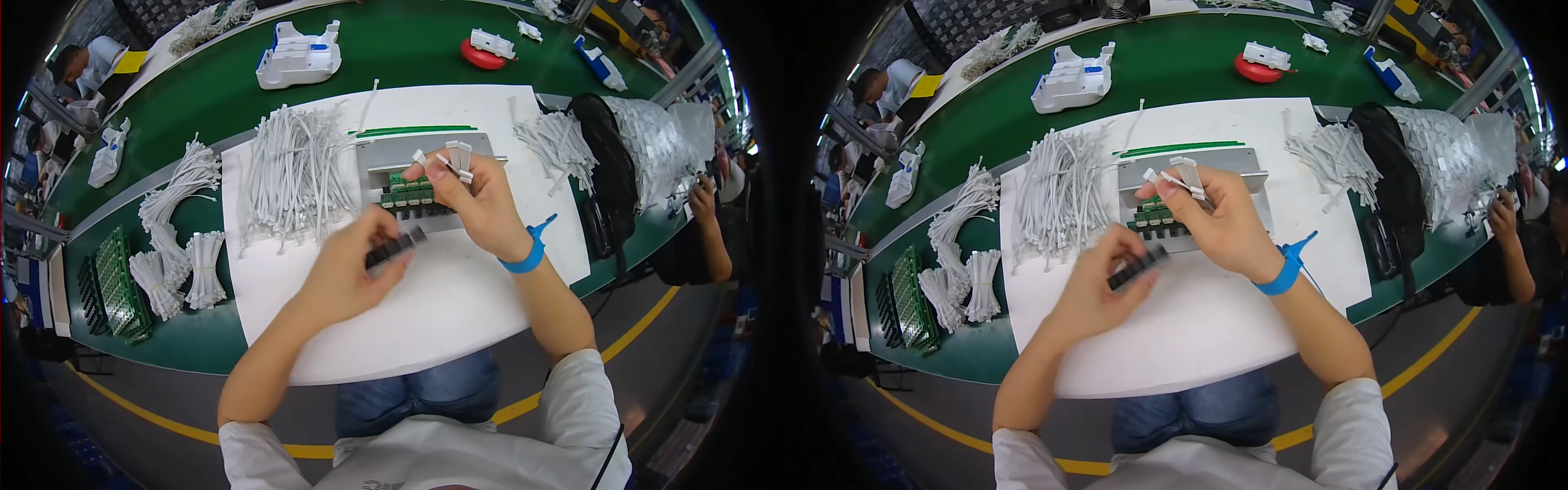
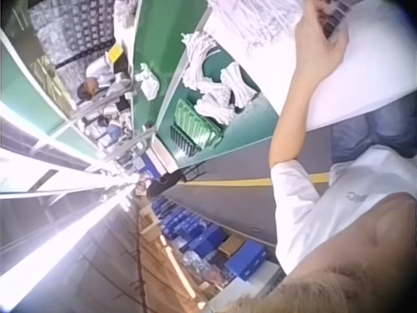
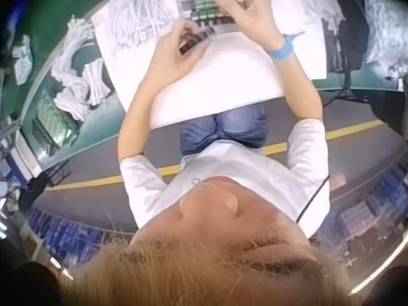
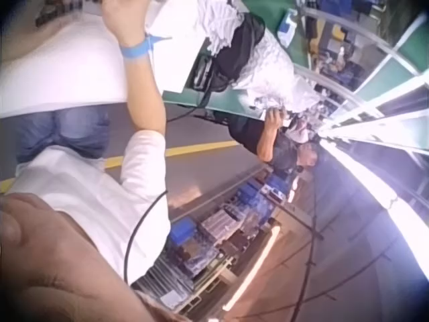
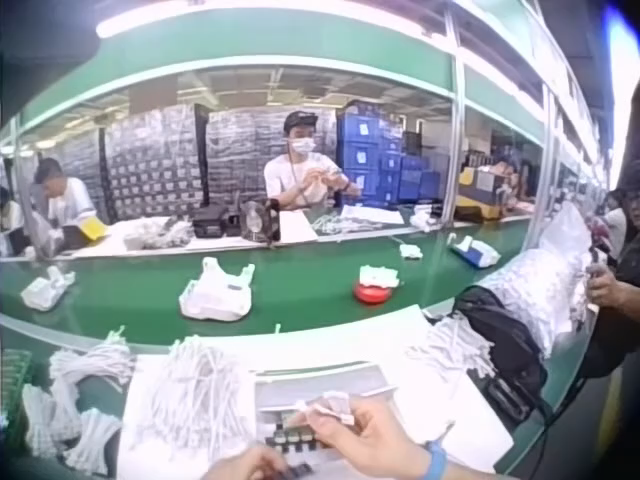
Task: The person plugs white ribbon cables into designated connectors on a green printed circuit board by hand.
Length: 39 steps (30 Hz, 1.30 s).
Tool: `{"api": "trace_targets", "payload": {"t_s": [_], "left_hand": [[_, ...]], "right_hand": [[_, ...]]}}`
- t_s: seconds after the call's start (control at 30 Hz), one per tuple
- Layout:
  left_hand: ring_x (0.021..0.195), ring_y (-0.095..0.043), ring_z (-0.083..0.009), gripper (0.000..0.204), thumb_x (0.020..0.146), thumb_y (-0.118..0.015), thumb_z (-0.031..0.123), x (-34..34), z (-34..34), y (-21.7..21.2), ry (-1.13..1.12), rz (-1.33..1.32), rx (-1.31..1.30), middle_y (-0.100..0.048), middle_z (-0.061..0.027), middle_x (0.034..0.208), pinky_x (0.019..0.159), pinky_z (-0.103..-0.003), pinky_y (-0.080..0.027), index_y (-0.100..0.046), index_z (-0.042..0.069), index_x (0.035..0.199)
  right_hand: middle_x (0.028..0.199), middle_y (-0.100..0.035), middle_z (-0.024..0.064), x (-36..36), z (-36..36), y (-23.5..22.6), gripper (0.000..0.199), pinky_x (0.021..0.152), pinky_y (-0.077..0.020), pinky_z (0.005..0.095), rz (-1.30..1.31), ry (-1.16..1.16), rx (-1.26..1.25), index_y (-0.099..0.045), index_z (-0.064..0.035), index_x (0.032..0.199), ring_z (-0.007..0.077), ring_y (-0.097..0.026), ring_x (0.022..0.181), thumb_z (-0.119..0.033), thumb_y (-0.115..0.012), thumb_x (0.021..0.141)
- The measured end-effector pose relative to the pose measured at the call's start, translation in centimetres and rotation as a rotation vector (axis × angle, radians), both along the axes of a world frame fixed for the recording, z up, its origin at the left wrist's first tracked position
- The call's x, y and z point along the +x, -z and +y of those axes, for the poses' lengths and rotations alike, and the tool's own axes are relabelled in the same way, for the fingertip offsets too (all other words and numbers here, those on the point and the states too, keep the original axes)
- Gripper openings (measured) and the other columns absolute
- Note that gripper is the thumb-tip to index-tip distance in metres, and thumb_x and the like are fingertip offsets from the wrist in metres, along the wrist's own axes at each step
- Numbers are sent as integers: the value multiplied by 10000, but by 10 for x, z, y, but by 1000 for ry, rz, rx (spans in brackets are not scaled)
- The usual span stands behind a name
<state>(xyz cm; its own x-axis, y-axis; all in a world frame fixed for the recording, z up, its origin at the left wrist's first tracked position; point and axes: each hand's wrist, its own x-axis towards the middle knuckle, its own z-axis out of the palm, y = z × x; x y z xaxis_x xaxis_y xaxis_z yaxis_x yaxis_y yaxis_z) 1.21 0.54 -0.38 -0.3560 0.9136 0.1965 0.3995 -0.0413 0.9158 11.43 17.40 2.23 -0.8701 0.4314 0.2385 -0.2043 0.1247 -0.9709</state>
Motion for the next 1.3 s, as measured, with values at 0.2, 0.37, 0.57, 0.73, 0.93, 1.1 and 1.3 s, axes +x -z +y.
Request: {"api": "trace_targets", "payload": {"t_s": [0.2, 0.37, 0.57, 0.73, 0.93, 1.1, 1.3], "left_hand": [[654, -477, -61, 284, 963, -487, 137, -17, -5, -17, -43, -552, -14, -557, -28, 739, 576, -208, -361, -441, 52, 1231], [643, -444, -59, 381, 1013, -353, 303, -21, -3, -14, -78, -574, -9, -526, -10, 724, 581, -201, -365, -515, 30, 1223], [722, -451, -44, 317, 1022, -393, 299, -19, -1, -6, -127, -562, 22, -534, 3, 851, 647, -187, -378, -518, 39, 1152], [843, -442, -27, 195, 1011, -458, 208, -21, -7, -4, -148, -655, 69, -531, 1, 965, 752, -169, -367, -483, 44, 1115], [839, -445, -32, 218, 1021, -434, 247, -24, -11, -3, -146, -577, -3, -521, -5, 946, 737, -186, -371, -486, 45, 1086], [792, -435, -34, 213, 1015, -450, 258, -13, -8, 7, -215, -487, 83, -509, 16, 870, 712, -190, -358, -483, 50, 1047], [760, -420, -30, 215, 996, -503, 255, -12, -5, 11, -206, -552, 69, -496, 30, 835, 695, -173, -341, -485, 46, 1040]], "right_hand": [[878, -687, 52, 2, -10, -1, 158, 656, -462, 202, -100, -17, 75, -650, 37, 985, 54, -565, 767, -86, -568, 927], [875, -669, 38, -2, -17, 1, 107, 679, -462, 202, -81, -22, 20, -632, 15, 980, 62, -576, 808, -51, -577, 917], [932, -652, 50, -2, -10, 8, 112, 637, -454, 183, -121, -24, 254, -569, -19, 1003, 62, -579, 847, -24, -579, 892], [837, -625, 72, 0, -18, 4, 222, 558, -429, 209, -199, 66, 335, -476, -16, 1065, 95, -582, 717, 7, -580, 870], [721, -635, 121, -1, -16, 1, 134, 533, -457, 323, -346, -81, 225, -491, -17, 922, 243, -638, 615, -67, -601, 862], [703, -585, 39, -3, -22, 10, 93, 544, -425, 227, -260, -123, 158, -594, 16, 917, 73, -550, 650, -75, -600, 897], [709, -580, 4, -3, -21, 14, 122, 552, -404, 201, -198, -29, 261, -643, 18, 887, 27, -491, 639, -101, -658, 865]]}}
